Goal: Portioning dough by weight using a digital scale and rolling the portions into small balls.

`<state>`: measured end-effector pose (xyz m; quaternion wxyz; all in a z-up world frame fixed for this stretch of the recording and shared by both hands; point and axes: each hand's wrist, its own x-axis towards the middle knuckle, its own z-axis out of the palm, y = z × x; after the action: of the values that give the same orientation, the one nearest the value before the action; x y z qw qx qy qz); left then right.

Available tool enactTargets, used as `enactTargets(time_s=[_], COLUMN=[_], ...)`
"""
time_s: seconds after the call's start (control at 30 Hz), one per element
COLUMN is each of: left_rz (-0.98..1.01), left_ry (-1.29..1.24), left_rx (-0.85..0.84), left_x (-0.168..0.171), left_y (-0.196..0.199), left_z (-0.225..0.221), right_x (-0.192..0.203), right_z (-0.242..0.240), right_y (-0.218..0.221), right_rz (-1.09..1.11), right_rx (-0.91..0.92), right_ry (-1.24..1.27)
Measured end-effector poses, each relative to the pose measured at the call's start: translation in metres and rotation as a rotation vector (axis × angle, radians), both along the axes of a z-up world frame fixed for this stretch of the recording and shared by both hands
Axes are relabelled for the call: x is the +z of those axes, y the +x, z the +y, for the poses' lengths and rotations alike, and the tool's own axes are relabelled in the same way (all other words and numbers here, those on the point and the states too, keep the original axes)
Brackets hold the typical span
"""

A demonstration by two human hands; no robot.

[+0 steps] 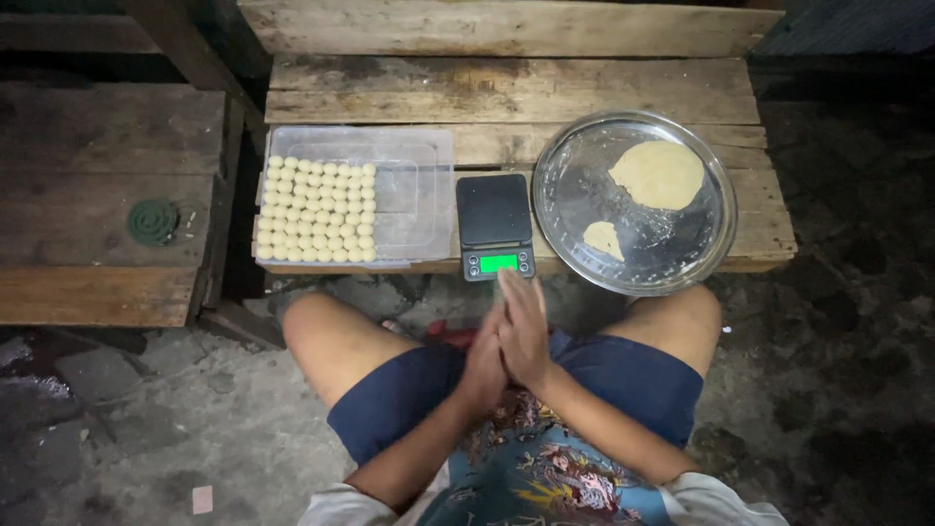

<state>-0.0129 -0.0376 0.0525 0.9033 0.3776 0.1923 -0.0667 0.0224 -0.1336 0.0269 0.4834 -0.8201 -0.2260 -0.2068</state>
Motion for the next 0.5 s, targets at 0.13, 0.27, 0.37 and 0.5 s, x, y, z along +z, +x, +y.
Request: enactTargets(time_s=[0.13, 0.27, 0.37, 0.5], left_rz=[-0.175, -0.37, -0.073, -0.042], left_ry=[0.046, 0.078, -0.188, -0.237], left_rx=[-0.123, -0.117, -0.01, -0.091], left_x=[-0.005, 0.021, 0.051, 0.026], left_y=[-0.005, 0.002, 0.004, -0.008], left_z=[-0.01, -0.016, -0.018, -0.036], right_x=[0.044, 0.044, 0.058, 0.079], right_z=[0.005, -0.016, -0.032, -0.025], right_y=[-0.014, 0.006, 0.01, -0.002], right_rz=[-0.092, -0.19, -0.315, -0.274], right_rx=[0.177, -0.044, -0.196, -0.079], right_ry=[-0.078, -0.264, -0.196, -0.12])
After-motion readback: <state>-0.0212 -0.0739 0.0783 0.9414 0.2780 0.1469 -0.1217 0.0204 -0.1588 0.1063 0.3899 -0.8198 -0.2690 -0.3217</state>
